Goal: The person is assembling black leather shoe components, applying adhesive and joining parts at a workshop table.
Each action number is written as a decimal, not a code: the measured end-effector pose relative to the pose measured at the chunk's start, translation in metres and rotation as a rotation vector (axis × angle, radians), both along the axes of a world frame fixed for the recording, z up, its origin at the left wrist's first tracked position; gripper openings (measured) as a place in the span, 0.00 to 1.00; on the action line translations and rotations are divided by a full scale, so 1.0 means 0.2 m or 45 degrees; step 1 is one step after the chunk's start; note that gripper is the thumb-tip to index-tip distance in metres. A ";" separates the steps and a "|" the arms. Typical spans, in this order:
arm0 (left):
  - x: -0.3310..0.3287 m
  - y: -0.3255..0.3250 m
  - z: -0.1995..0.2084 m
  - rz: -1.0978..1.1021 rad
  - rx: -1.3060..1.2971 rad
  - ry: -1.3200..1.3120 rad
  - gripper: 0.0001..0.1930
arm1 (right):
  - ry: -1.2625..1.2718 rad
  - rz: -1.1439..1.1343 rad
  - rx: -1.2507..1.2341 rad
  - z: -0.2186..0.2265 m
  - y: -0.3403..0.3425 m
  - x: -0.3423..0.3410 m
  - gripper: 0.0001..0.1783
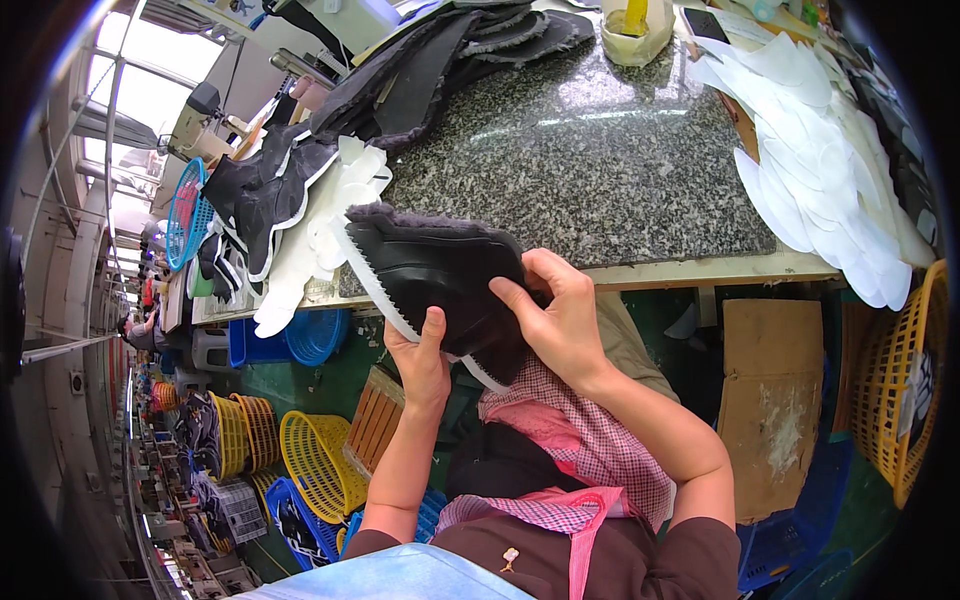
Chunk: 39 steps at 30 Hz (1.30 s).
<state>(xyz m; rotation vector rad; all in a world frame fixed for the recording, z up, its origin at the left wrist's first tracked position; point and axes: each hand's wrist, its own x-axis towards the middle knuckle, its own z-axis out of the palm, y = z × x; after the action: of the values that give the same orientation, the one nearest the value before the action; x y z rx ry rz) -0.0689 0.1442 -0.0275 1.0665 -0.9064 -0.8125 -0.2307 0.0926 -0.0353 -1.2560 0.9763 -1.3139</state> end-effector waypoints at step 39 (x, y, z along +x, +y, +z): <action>0.02 -0.08 0.29 -0.189 0.005 -0.435 0.07 | 0.350 0.398 -0.490 0.32 -0.14 -0.12 0.13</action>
<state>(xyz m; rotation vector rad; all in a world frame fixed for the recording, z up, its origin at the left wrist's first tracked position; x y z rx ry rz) -0.0658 0.1274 0.0306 1.1724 -1.2848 -0.7661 -0.2539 0.0645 0.0292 -1.8415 0.6884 -1.1310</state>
